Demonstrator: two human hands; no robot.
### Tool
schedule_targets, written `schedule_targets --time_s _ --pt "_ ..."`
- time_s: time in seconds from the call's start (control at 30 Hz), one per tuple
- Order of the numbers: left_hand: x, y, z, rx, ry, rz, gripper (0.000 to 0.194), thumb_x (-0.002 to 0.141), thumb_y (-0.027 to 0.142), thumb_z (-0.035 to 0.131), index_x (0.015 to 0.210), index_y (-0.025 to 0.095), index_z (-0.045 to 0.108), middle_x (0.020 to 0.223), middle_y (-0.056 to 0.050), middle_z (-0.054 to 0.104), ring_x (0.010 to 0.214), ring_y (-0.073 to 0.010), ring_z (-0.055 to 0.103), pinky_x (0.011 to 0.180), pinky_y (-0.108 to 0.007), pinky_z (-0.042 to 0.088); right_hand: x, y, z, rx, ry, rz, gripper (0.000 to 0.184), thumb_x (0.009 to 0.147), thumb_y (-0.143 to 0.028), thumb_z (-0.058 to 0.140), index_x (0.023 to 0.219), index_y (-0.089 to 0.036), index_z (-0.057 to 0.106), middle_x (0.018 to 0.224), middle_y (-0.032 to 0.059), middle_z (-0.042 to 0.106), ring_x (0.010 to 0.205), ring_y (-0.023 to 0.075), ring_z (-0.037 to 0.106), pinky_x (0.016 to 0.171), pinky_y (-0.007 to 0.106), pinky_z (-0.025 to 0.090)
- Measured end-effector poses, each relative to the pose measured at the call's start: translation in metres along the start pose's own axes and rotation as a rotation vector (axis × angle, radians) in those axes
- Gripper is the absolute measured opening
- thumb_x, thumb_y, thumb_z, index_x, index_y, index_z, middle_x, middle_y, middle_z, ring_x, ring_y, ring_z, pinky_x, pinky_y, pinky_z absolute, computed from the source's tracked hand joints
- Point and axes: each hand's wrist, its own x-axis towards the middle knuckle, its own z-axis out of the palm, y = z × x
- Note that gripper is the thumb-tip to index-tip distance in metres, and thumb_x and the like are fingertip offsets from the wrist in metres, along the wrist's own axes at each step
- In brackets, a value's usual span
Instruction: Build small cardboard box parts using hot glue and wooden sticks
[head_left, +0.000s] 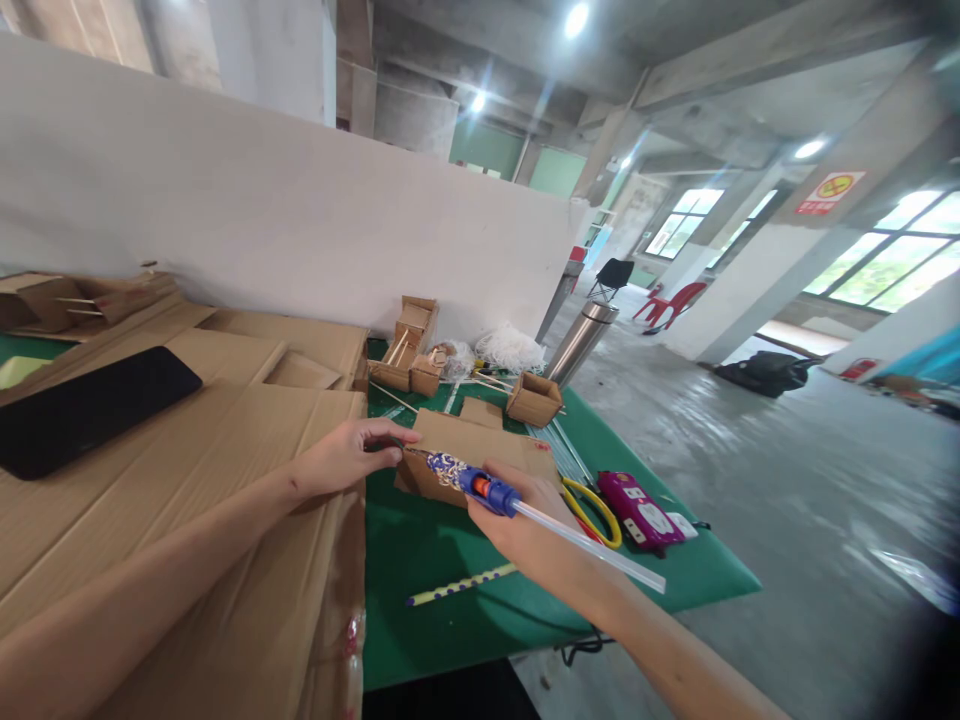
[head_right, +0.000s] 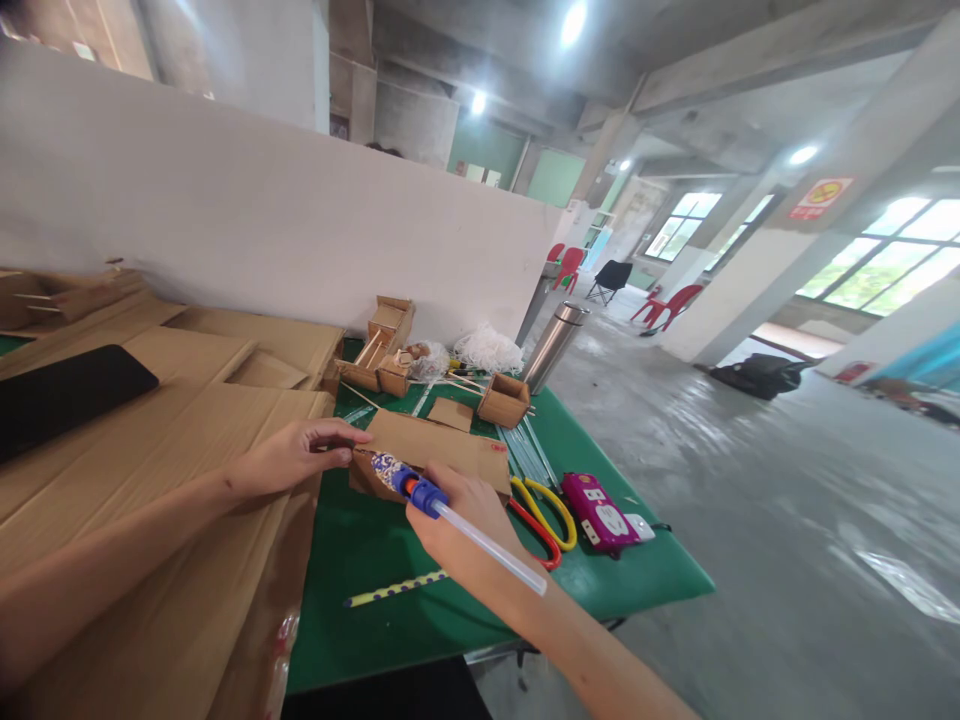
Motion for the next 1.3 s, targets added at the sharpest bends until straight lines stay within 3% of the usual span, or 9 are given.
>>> schedule_targets --time_s 0.33,0.63,1.13,1.3 --pt "-0.0004 0.0011 0.0003 0.009 0.004 0.002 0.026 0.084 0.026 0.067 0.108 0.02 0.075 0.115 -0.006 0.075 0.108 -0.023 0.068 0.096 -0.035 0.054 0.001 0.0001 -0.0012 -0.022 0.001 -0.012 0.013 0.079 -0.024 0.054 0.067 -0.022 0.051 0.061 -0.0018 0.055 0.056 0.015 0.046 0.053 0.026 0.029" --pt "0.0007 0.0005 0.0 0.008 0.0 0.005 0.025 0.084 0.024 0.067 0.108 0.02 0.075 0.113 -0.006 0.075 0.107 -0.0232 0.068 0.095 -0.035 0.054 -0.0023 0.0058 -0.0027 -0.009 0.041 -0.024 0.012 0.081 -0.026 0.055 0.07 -0.022 0.056 0.061 -0.0015 0.056 0.055 0.0149 0.048 0.054 0.025 0.033" --pt "0.0008 0.0007 0.0 0.016 -0.006 -0.003 0.026 0.084 0.027 0.067 0.107 0.019 0.074 0.116 -0.007 0.075 0.108 -0.0246 0.068 0.095 -0.036 0.054 -0.0023 0.0086 -0.0068 0.0 -0.009 -0.016 0.015 0.077 -0.021 0.052 0.066 -0.023 0.042 0.061 -0.0022 0.053 0.057 0.0151 0.046 0.056 0.025 0.032" --pt "0.0005 0.0026 -0.0004 0.026 -0.009 -0.011 0.026 0.084 0.026 0.066 0.108 0.018 0.074 0.117 -0.007 0.074 0.11 -0.0248 0.068 0.096 -0.036 0.054 -0.0034 0.0093 -0.0096 -0.007 0.013 -0.031 0.01 0.076 -0.019 0.052 0.067 -0.023 0.05 0.063 -0.0012 0.058 0.061 0.0157 0.051 0.057 0.024 0.033"
